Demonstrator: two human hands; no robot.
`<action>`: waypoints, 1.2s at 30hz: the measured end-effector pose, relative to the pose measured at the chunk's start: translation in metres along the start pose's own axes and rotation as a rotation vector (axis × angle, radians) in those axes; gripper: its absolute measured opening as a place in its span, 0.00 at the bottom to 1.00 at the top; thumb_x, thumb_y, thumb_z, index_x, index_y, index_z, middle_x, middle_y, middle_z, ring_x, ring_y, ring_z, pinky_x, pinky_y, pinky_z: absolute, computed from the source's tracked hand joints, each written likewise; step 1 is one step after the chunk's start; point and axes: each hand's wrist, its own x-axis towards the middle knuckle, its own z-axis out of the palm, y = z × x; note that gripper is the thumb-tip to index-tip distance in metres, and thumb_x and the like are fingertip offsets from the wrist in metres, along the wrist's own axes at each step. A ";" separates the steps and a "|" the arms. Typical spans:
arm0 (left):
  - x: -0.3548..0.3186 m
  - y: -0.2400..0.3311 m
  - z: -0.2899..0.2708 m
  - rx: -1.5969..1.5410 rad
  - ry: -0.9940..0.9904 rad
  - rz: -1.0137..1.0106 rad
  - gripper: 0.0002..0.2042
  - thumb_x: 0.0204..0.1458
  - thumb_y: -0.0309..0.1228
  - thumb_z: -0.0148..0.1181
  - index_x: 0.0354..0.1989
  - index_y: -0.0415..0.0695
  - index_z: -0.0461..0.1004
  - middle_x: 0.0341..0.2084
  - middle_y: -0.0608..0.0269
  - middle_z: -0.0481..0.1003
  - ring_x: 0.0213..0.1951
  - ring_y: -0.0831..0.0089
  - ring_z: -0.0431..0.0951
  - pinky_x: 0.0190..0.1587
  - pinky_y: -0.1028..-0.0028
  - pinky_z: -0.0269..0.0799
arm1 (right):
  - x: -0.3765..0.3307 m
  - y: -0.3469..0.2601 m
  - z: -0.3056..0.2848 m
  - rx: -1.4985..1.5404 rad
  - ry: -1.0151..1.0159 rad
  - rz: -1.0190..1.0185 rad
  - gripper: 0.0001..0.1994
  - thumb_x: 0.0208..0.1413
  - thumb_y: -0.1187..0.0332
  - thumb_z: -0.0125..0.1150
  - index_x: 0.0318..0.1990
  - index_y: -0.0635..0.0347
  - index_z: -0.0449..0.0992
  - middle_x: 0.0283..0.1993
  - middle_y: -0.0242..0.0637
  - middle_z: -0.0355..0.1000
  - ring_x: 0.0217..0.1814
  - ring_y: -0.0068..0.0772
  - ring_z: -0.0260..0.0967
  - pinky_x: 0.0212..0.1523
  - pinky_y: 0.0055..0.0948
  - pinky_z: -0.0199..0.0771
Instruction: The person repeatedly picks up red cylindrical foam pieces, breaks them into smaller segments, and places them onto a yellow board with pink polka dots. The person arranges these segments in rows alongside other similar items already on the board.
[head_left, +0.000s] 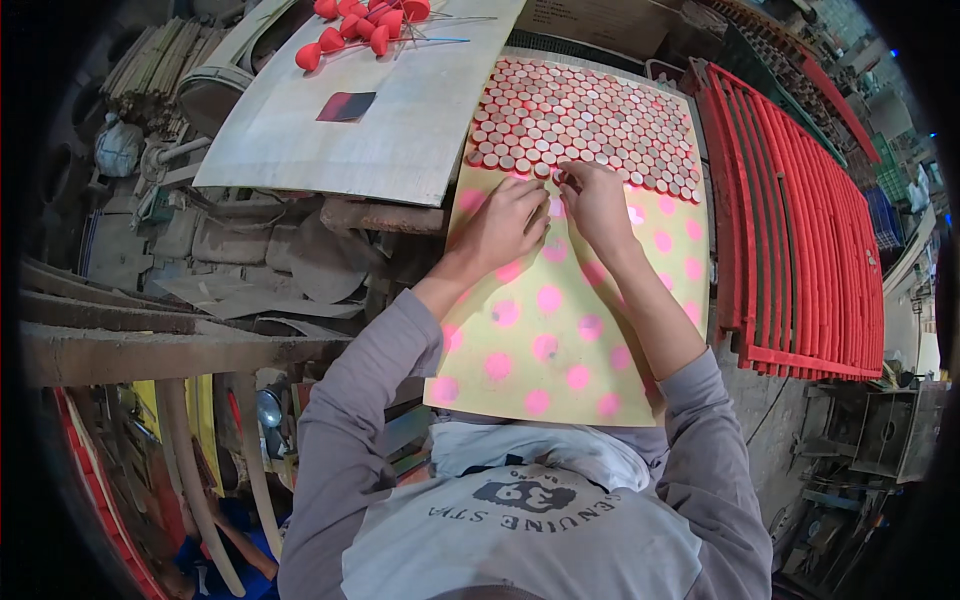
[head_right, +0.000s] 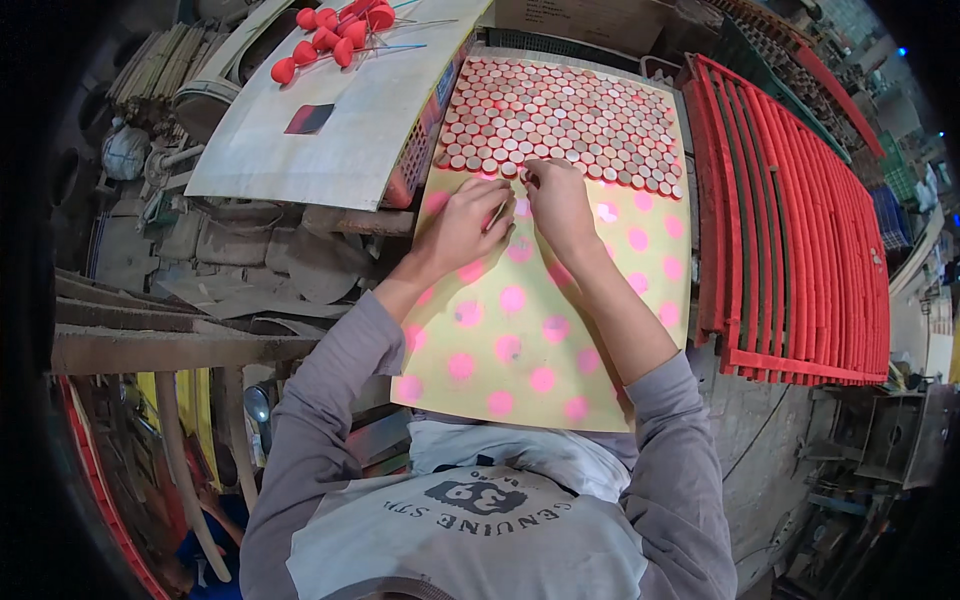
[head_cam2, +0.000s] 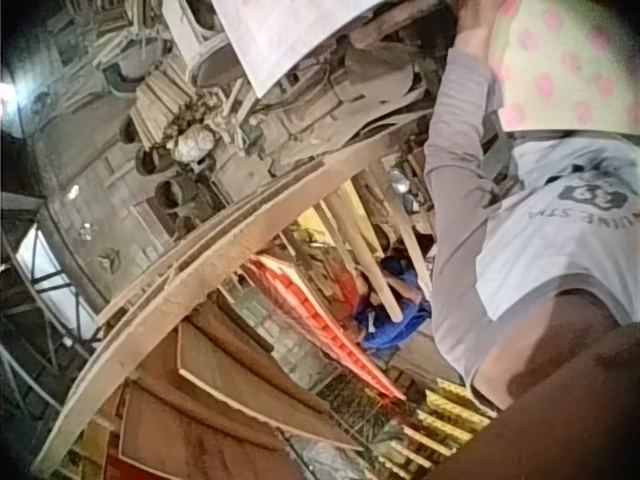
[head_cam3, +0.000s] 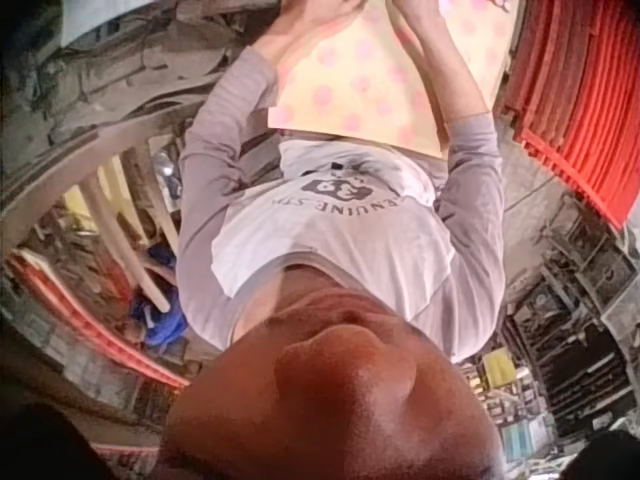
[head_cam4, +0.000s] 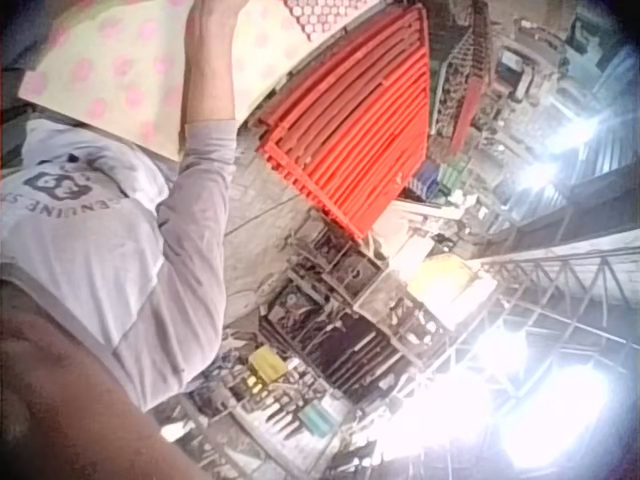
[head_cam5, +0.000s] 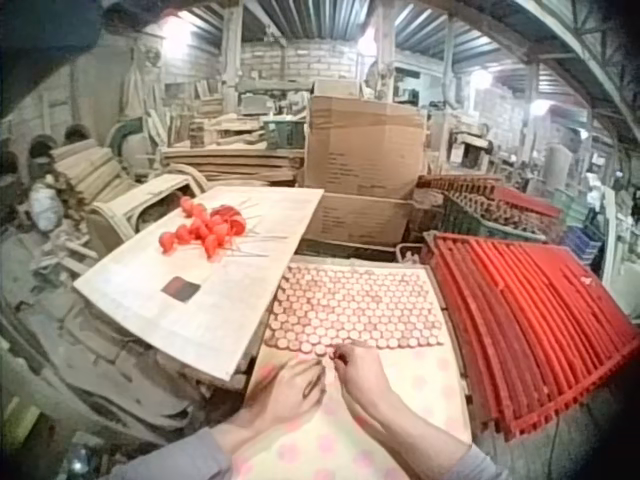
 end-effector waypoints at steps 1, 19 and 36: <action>0.000 0.000 0.001 0.012 0.000 -0.002 0.14 0.49 0.27 0.63 0.43 0.34 0.76 0.45 0.46 0.76 0.49 0.51 0.74 0.52 0.61 0.72 | -0.002 0.000 0.000 0.007 0.023 -0.023 0.09 0.48 0.78 0.63 0.39 0.70 0.78 0.32 0.52 0.75 0.35 0.49 0.74 0.40 0.41 0.74; 0.001 0.007 0.009 0.095 -0.008 0.001 0.13 0.49 0.27 0.62 0.42 0.33 0.75 0.49 0.43 0.74 0.52 0.48 0.73 0.56 0.59 0.69 | -0.009 0.000 0.009 0.204 0.115 0.134 0.12 0.50 0.76 0.66 0.43 0.68 0.78 0.33 0.47 0.77 0.32 0.39 0.76 0.36 0.34 0.75; 0.005 0.015 0.014 0.109 -0.012 0.064 0.11 0.48 0.27 0.62 0.38 0.34 0.75 0.45 0.48 0.77 0.50 0.52 0.75 0.54 0.59 0.71 | -0.020 0.010 0.000 0.018 0.138 0.140 0.04 0.48 0.78 0.62 0.32 0.70 0.75 0.32 0.49 0.75 0.35 0.49 0.74 0.39 0.41 0.74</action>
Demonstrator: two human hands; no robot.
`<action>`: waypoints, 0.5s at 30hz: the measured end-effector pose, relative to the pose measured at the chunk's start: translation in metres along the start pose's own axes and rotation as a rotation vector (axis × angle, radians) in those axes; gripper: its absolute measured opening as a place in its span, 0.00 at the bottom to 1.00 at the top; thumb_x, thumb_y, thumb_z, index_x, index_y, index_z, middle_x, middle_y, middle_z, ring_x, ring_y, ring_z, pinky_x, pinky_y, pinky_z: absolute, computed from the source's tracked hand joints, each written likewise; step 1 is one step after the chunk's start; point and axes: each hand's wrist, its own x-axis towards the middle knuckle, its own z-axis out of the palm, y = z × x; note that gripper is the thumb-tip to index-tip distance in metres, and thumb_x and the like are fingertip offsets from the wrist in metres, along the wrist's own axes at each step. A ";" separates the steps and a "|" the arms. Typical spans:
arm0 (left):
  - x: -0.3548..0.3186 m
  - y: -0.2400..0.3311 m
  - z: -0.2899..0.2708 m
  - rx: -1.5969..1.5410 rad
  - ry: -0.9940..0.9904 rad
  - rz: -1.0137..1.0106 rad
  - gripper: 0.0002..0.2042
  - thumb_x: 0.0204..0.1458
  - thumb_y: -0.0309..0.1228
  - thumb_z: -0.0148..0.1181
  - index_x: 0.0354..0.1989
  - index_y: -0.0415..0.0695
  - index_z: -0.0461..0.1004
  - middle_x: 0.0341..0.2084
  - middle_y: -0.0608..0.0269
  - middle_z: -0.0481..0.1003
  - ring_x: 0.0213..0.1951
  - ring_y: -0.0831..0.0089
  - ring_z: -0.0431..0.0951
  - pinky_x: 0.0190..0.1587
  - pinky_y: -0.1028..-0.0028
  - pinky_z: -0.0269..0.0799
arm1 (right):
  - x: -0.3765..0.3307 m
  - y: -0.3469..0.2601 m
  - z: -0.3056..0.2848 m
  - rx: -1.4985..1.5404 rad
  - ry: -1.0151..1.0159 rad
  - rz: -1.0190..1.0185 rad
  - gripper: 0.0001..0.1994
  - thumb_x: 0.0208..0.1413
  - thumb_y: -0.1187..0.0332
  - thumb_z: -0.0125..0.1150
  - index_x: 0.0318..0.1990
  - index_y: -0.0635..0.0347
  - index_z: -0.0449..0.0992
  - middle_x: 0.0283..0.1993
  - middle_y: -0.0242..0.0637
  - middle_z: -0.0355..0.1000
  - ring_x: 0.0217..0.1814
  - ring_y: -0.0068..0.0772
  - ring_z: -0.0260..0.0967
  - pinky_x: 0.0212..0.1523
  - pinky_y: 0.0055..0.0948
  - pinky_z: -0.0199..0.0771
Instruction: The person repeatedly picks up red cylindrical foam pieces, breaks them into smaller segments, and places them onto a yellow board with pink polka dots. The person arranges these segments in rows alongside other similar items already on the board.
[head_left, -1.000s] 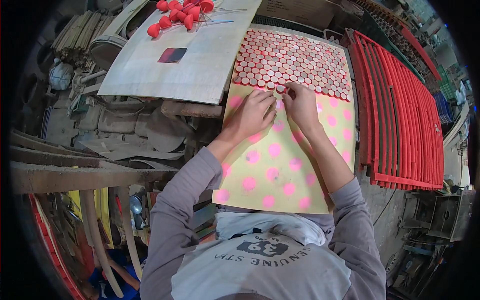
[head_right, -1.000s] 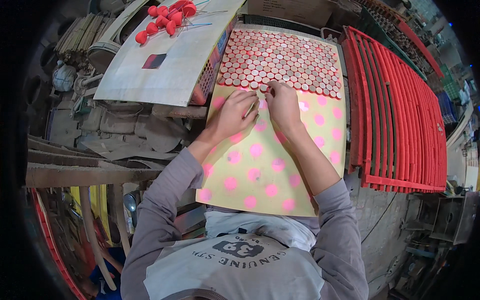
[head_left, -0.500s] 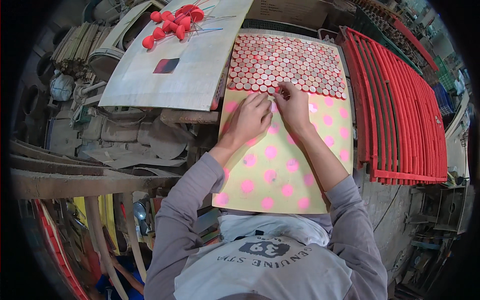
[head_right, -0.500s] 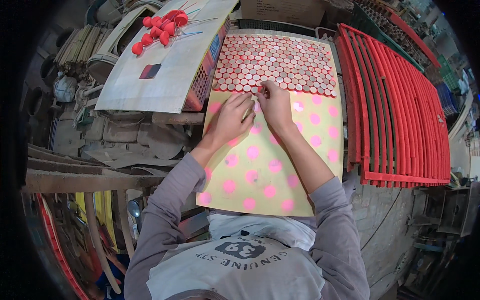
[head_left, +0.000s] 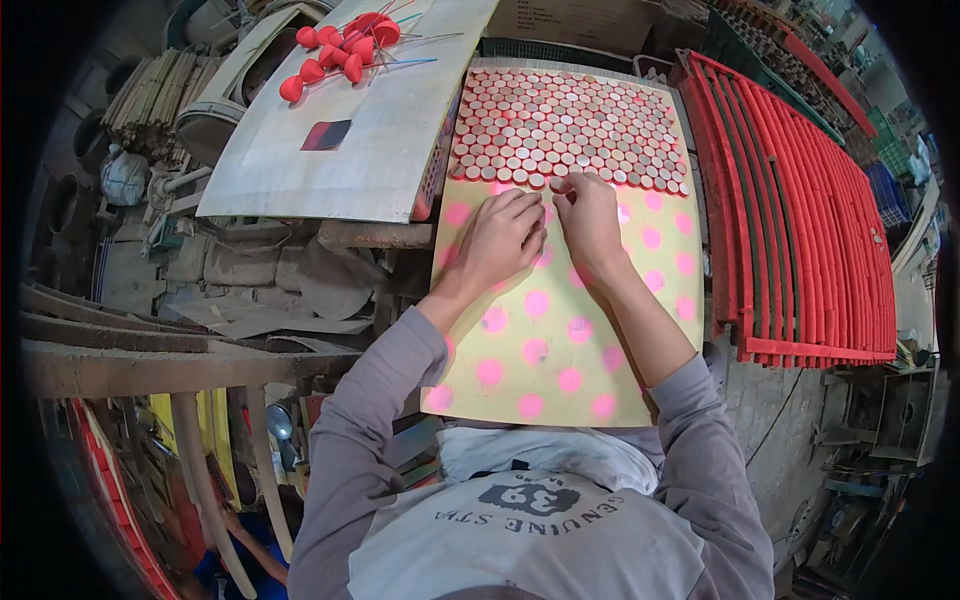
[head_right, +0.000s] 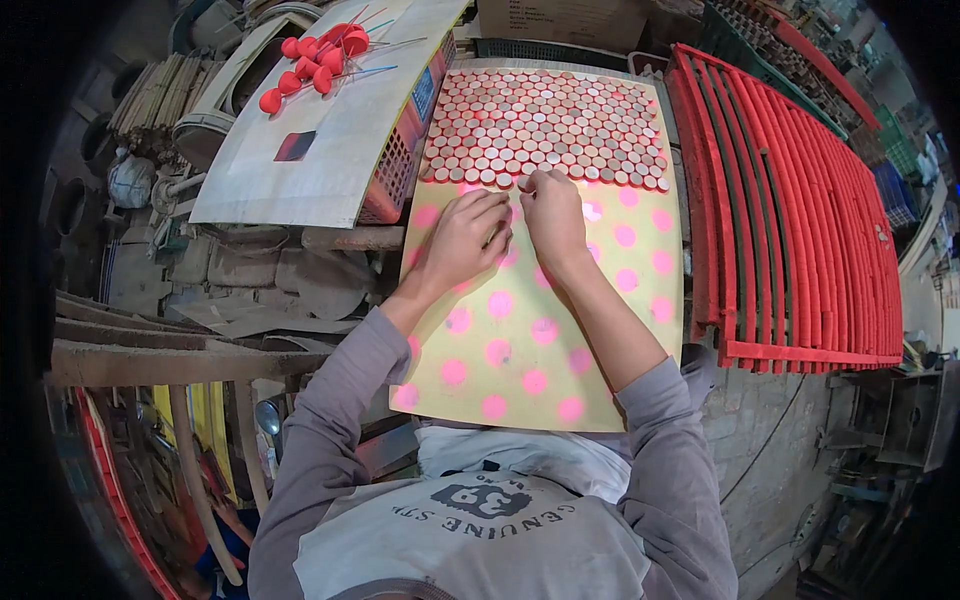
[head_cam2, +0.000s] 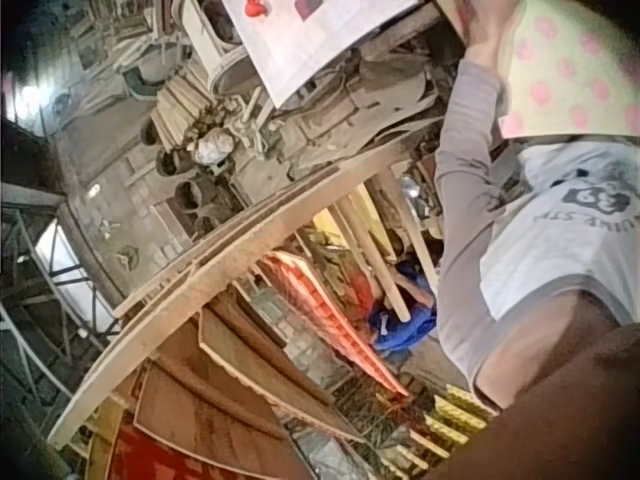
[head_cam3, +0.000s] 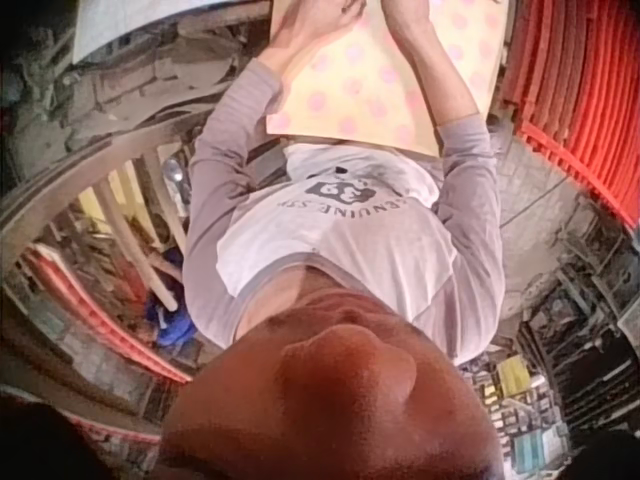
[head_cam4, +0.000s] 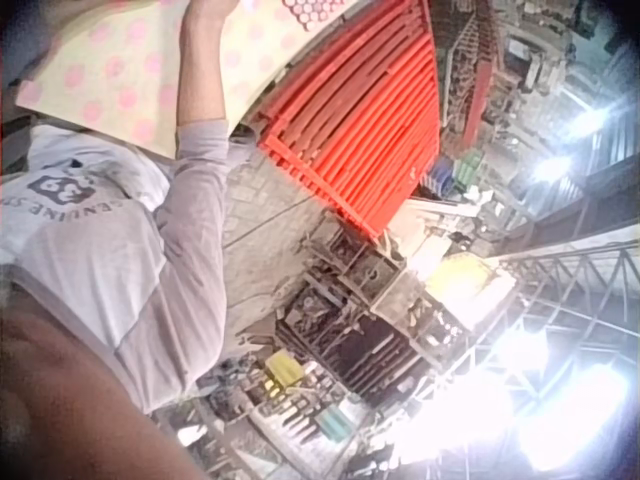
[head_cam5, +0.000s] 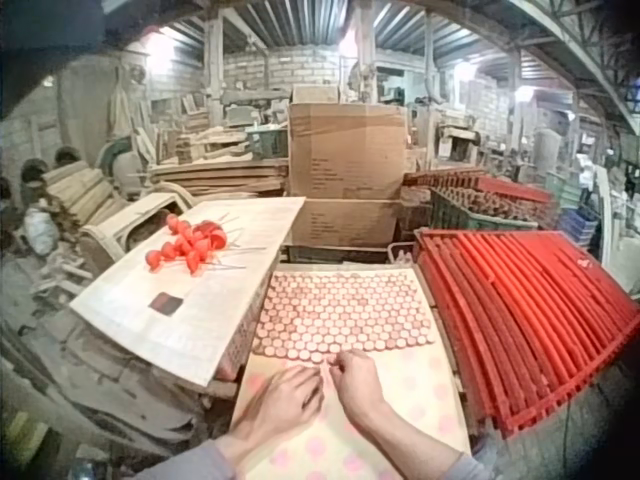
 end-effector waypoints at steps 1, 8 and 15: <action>0.000 0.000 0.000 0.011 0.005 0.002 0.11 0.48 0.27 0.62 0.38 0.34 0.75 0.46 0.48 0.77 0.50 0.52 0.75 0.54 0.59 0.70 | 0.000 -0.001 0.000 0.004 -0.002 0.029 0.04 0.48 0.77 0.62 0.32 0.69 0.75 0.32 0.49 0.75 0.35 0.49 0.74 0.39 0.41 0.74; -0.001 0.002 0.001 0.068 0.033 -0.018 0.15 0.48 0.29 0.63 0.43 0.35 0.74 0.48 0.46 0.75 0.52 0.51 0.73 0.55 0.58 0.69 | 0.004 0.001 0.002 0.022 -0.029 0.097 0.05 0.49 0.75 0.64 0.32 0.66 0.76 0.32 0.48 0.76 0.34 0.48 0.75 0.37 0.41 0.74; 0.001 -0.001 0.006 -0.062 0.044 -0.007 0.12 0.48 0.26 0.62 0.40 0.34 0.75 0.44 0.45 0.76 0.49 0.50 0.75 0.53 0.59 0.71 | 0.008 0.008 0.004 0.020 -0.020 0.107 0.05 0.50 0.73 0.63 0.33 0.66 0.77 0.32 0.49 0.77 0.33 0.49 0.75 0.37 0.41 0.74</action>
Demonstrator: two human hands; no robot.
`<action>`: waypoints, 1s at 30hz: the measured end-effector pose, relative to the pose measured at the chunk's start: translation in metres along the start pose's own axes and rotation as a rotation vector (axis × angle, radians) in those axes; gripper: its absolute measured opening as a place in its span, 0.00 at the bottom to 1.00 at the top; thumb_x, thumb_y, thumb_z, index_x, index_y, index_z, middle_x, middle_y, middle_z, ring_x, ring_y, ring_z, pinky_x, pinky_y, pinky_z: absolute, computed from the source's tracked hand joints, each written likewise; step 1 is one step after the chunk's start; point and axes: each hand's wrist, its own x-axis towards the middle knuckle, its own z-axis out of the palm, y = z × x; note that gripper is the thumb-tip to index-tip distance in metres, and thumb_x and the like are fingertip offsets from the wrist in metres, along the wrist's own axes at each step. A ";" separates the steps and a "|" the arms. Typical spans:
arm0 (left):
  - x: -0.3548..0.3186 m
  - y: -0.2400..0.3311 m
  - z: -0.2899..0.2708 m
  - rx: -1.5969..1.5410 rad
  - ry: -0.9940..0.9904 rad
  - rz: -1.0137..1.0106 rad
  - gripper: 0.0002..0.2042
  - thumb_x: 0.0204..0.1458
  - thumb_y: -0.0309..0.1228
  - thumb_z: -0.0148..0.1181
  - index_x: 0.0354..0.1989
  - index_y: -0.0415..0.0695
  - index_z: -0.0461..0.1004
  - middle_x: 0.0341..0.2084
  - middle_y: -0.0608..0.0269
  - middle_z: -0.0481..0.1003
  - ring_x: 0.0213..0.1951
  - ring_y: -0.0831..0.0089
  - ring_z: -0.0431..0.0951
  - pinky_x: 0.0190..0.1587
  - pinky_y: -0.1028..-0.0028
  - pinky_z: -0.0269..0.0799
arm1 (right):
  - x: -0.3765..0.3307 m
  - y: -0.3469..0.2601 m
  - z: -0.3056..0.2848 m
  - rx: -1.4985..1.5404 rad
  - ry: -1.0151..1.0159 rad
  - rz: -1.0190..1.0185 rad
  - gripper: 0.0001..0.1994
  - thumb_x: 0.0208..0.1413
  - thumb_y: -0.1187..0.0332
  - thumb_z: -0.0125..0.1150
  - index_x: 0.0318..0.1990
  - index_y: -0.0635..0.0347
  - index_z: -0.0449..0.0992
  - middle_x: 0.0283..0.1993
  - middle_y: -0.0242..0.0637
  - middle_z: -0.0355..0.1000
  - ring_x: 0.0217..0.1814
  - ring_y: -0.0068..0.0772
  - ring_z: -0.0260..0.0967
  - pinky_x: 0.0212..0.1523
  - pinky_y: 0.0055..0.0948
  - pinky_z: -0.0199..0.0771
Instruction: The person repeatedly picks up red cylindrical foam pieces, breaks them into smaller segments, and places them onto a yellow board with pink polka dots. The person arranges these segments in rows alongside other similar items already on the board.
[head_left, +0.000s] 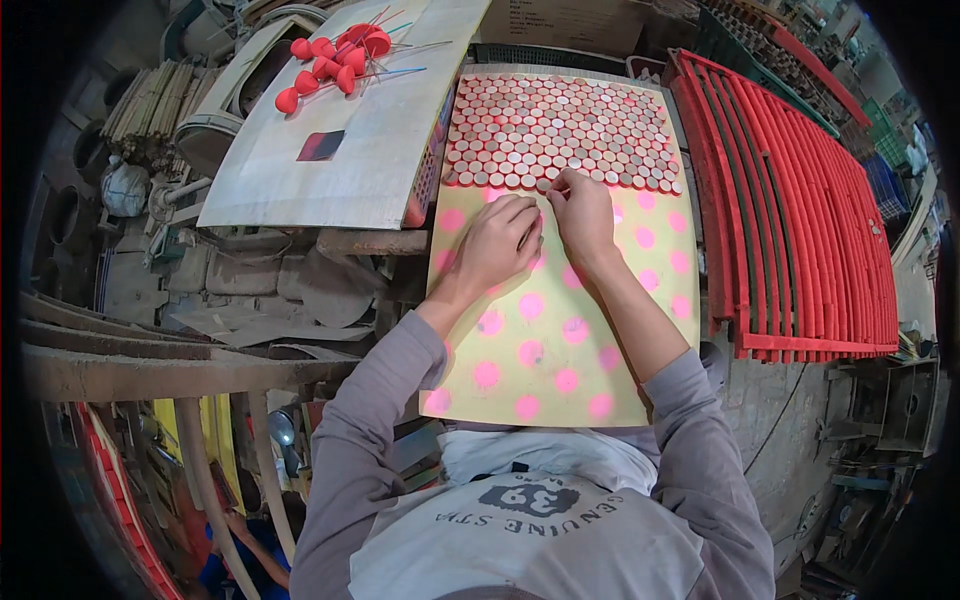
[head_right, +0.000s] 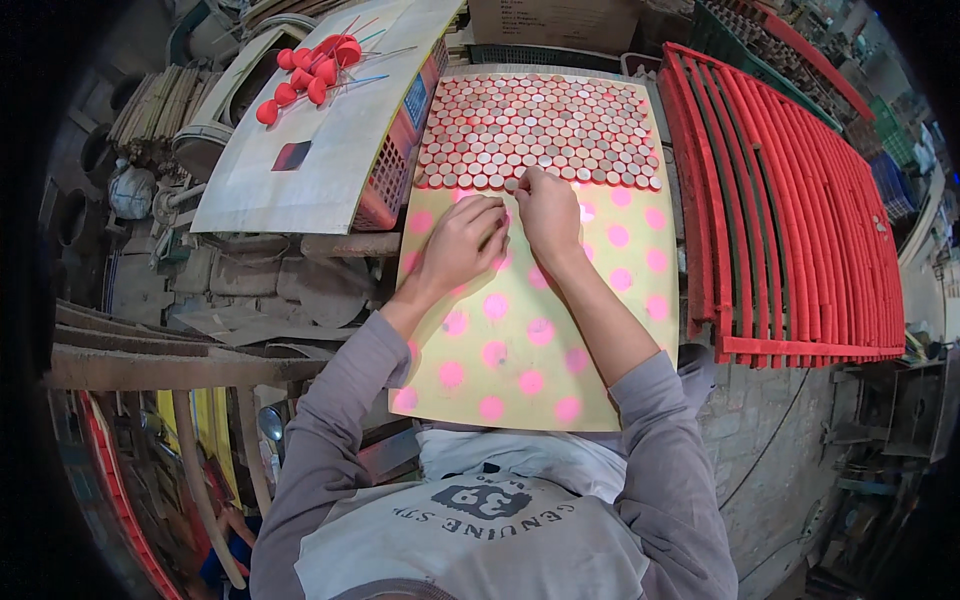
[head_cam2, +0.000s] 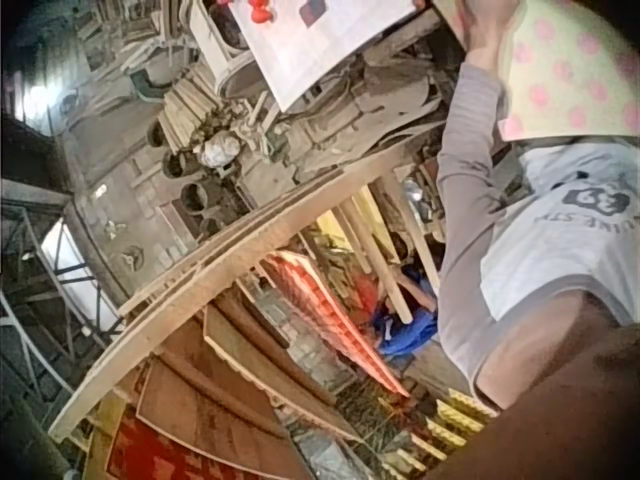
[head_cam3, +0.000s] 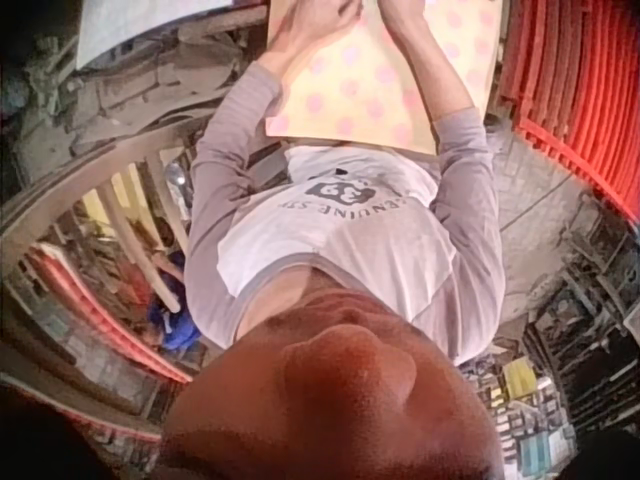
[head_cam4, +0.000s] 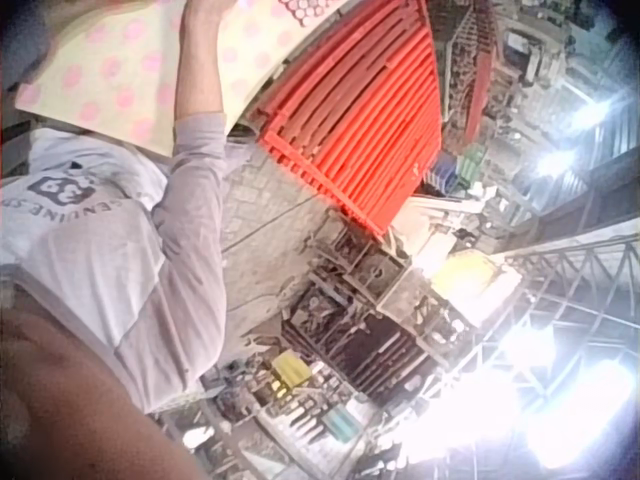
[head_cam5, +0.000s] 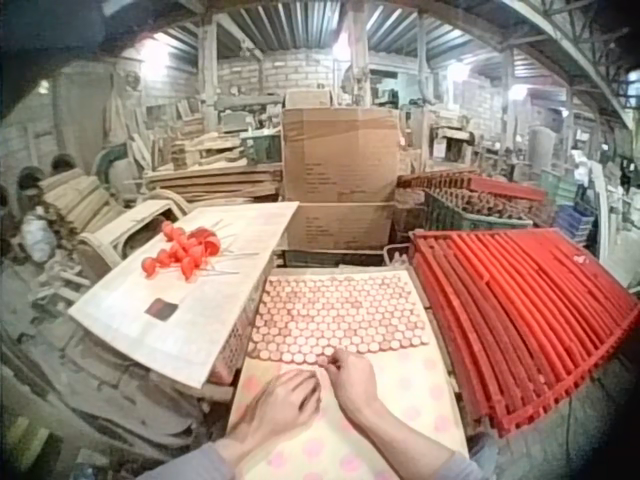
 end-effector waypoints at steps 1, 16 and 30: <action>0.002 -0.001 0.001 0.001 -0.001 0.018 0.11 0.48 0.25 0.62 0.39 0.33 0.75 0.44 0.45 0.76 0.48 0.50 0.75 0.53 0.59 0.71 | 0.000 0.001 0.000 -0.003 0.005 -0.002 0.05 0.50 0.73 0.63 0.33 0.66 0.77 0.32 0.49 0.77 0.33 0.49 0.75 0.37 0.41 0.74; 0.004 -0.002 -0.003 0.031 -0.057 -0.019 0.17 0.50 0.27 0.62 0.47 0.31 0.74 0.48 0.43 0.75 0.55 0.49 0.73 0.59 0.59 0.69 | 0.006 0.003 0.000 -0.021 0.000 -0.007 0.07 0.46 0.71 0.68 0.31 0.64 0.78 0.29 0.45 0.77 0.31 0.46 0.76 0.35 0.41 0.75; 0.002 -0.002 -0.007 0.015 -0.042 -0.034 0.15 0.50 0.25 0.62 0.46 0.32 0.75 0.46 0.46 0.76 0.53 0.51 0.74 0.57 0.60 0.71 | 0.005 0.000 -0.002 -0.007 -0.010 -0.004 0.07 0.46 0.71 0.68 0.32 0.63 0.78 0.28 0.45 0.77 0.30 0.45 0.76 0.34 0.39 0.75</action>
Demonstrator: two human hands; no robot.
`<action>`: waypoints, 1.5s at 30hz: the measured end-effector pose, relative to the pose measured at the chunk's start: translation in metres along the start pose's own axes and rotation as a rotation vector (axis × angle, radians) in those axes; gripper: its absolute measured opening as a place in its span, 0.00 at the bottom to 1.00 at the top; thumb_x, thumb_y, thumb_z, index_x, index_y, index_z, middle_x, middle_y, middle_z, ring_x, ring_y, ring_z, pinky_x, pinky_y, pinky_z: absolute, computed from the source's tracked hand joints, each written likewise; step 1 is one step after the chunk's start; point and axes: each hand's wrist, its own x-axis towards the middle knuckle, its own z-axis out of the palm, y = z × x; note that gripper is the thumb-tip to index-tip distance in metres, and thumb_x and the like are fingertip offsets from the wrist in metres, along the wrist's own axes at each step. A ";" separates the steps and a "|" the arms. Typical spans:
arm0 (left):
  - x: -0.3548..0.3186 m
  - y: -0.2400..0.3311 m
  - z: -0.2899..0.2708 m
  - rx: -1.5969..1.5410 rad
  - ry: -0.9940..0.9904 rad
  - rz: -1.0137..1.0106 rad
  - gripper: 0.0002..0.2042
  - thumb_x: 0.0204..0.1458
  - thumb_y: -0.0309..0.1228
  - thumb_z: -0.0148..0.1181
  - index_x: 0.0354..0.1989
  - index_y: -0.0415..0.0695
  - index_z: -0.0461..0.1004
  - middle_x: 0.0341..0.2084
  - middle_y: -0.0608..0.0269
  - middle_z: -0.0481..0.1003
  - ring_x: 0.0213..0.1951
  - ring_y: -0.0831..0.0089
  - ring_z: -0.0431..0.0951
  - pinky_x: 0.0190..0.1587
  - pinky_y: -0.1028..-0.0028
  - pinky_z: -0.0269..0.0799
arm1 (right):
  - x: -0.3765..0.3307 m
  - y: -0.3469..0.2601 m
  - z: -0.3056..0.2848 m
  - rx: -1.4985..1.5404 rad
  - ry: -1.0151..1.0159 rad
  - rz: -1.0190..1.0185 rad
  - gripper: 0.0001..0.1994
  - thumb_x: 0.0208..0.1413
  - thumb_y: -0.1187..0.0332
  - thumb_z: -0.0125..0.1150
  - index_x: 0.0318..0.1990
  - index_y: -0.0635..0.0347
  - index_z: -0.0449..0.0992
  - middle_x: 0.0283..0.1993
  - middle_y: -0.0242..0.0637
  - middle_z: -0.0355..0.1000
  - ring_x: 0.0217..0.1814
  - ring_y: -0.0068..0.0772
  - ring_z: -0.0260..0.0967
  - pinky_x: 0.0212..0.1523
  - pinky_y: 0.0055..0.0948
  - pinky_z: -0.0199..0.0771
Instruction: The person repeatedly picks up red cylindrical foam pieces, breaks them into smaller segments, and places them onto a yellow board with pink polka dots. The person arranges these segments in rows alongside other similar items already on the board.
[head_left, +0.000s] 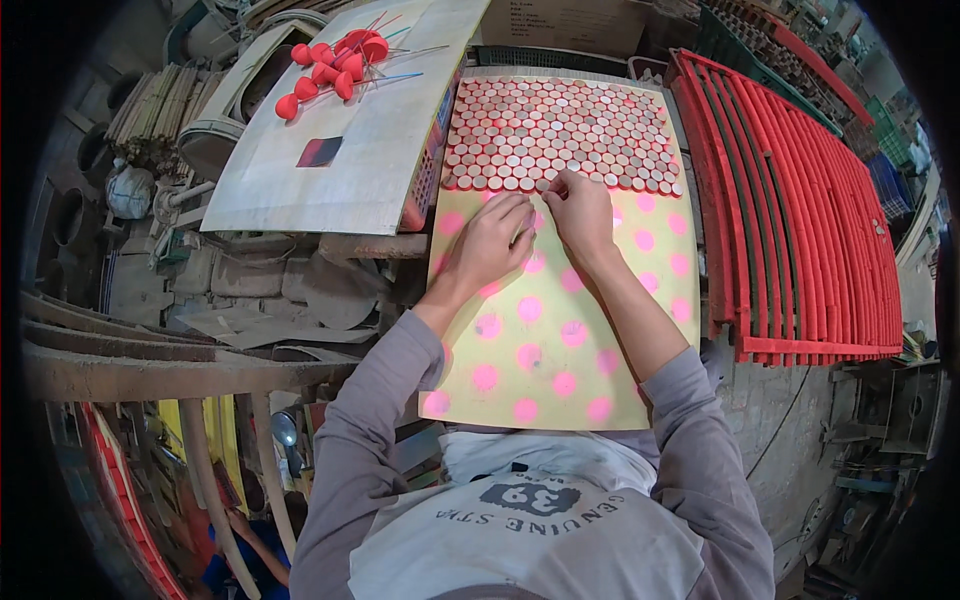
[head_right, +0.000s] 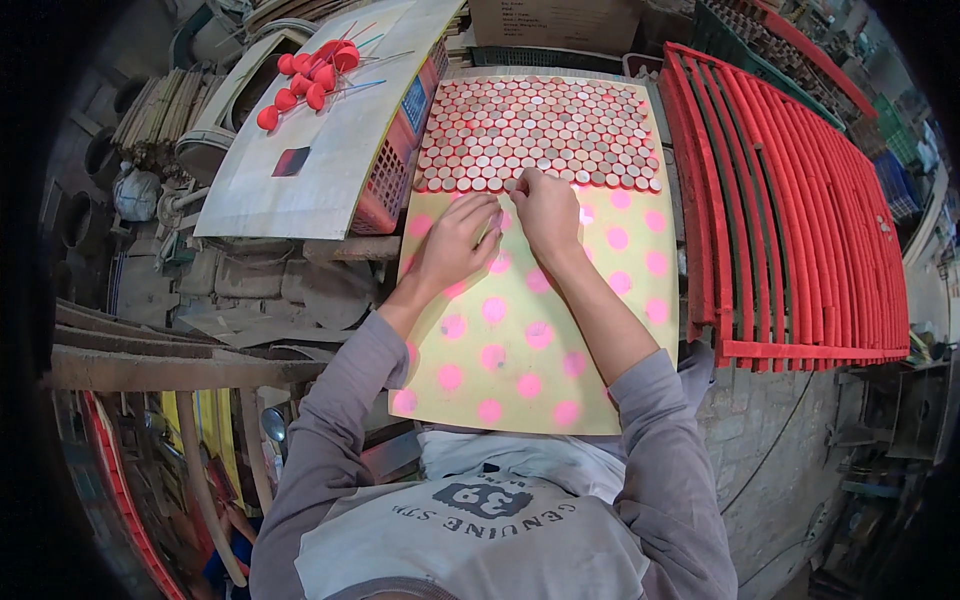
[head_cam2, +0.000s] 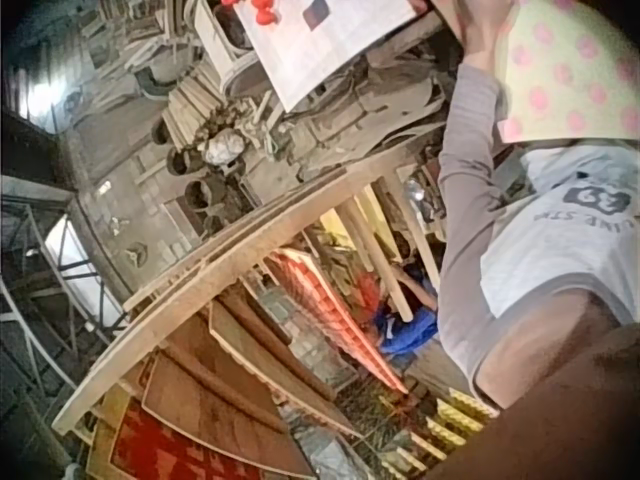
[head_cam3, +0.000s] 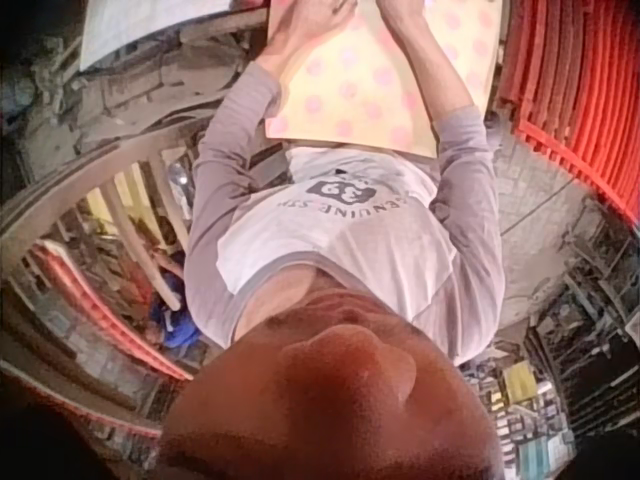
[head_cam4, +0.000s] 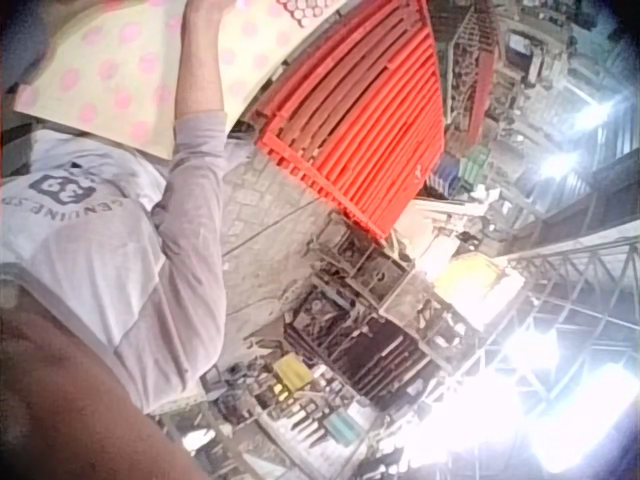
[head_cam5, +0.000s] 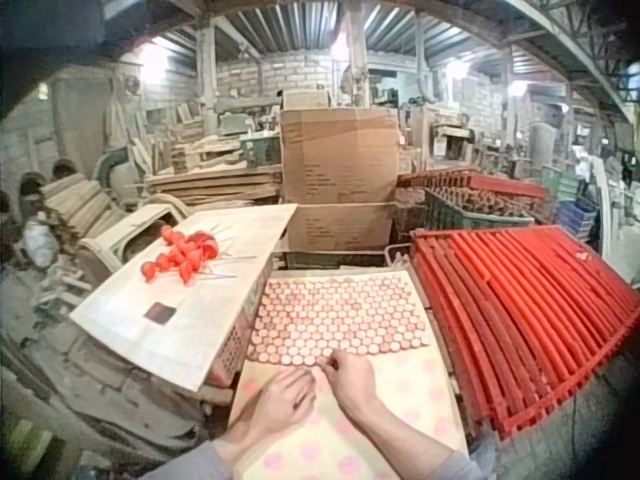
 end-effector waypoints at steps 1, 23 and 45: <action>-0.001 -0.001 0.000 -0.006 -0.003 0.001 0.15 0.50 0.25 0.63 0.46 0.32 0.75 0.46 0.47 0.77 0.53 0.51 0.74 0.57 0.60 0.70 | 0.000 0.000 0.000 0.000 0.001 0.000 0.07 0.46 0.71 0.68 0.32 0.64 0.78 0.28 0.45 0.77 0.30 0.45 0.76 0.34 0.39 0.75; 0.027 -0.073 -0.013 0.190 0.125 -0.156 0.45 0.35 0.48 0.78 0.64 0.44 0.63 0.69 0.46 0.51 0.70 0.43 0.46 0.69 0.49 0.50 | 0.000 0.004 -0.011 -0.296 0.126 -0.462 0.26 0.48 0.57 0.70 0.53 0.59 0.72 0.61 0.45 0.67 0.67 0.45 0.59 0.65 0.50 0.53; 0.028 -0.088 -0.006 0.170 0.048 -0.171 0.44 0.38 0.49 0.76 0.63 0.41 0.65 0.66 0.47 0.59 0.69 0.49 0.53 0.69 0.55 0.53 | 0.009 0.015 0.010 -0.404 0.004 -0.446 0.19 0.53 0.56 0.66 0.49 0.53 0.76 0.62 0.37 0.65 0.71 0.39 0.55 0.68 0.64 0.41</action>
